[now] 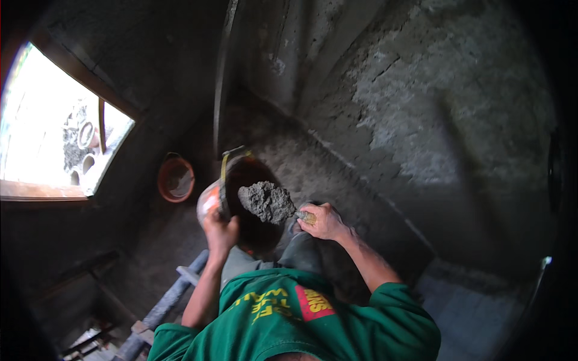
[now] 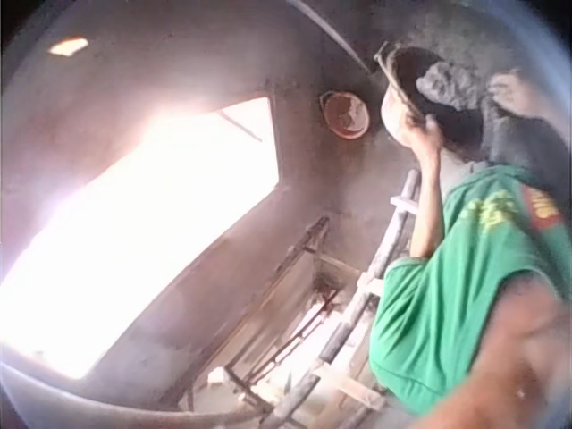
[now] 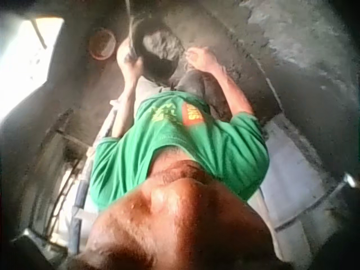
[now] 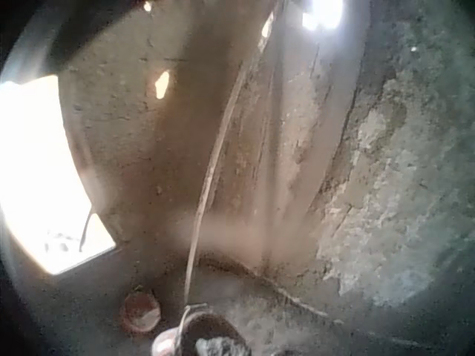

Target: The person applies mortar from a bucket onto a masonry wall, smoothing it with a trowel.

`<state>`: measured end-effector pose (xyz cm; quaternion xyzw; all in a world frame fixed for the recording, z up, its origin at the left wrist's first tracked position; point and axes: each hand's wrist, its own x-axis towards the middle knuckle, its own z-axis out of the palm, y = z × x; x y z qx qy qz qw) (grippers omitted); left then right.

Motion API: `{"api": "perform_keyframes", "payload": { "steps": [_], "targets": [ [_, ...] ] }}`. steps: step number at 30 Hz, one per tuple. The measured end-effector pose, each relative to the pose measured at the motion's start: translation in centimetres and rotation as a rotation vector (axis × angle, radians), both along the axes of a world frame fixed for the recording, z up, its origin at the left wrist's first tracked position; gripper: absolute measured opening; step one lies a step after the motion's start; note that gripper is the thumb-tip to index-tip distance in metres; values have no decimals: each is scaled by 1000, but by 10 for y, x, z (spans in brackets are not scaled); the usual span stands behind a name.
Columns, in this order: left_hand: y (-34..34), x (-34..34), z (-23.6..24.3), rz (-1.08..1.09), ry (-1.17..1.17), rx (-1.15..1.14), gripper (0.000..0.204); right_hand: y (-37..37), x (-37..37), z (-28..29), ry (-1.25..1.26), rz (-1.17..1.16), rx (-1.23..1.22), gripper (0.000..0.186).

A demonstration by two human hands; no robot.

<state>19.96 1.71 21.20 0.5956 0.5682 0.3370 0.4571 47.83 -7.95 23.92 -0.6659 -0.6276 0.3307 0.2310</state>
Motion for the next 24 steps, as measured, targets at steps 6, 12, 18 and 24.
{"api": "perform_keyframes", "payload": {
  "steps": [6,12,18,24],
  "targets": [
    [-5,38,45,208,177,-26,24,111,185,36,501,-77,-1018,24],
    [-23,40,29,303,380,-3,6,196,370,76,-251,-506,-105,36],
    [-46,64,31,237,260,27,10,68,237,165,-432,-97,-90,37],
    [-47,105,70,-33,180,161,15,3,86,19,-868,252,31,12]
  ]
}}
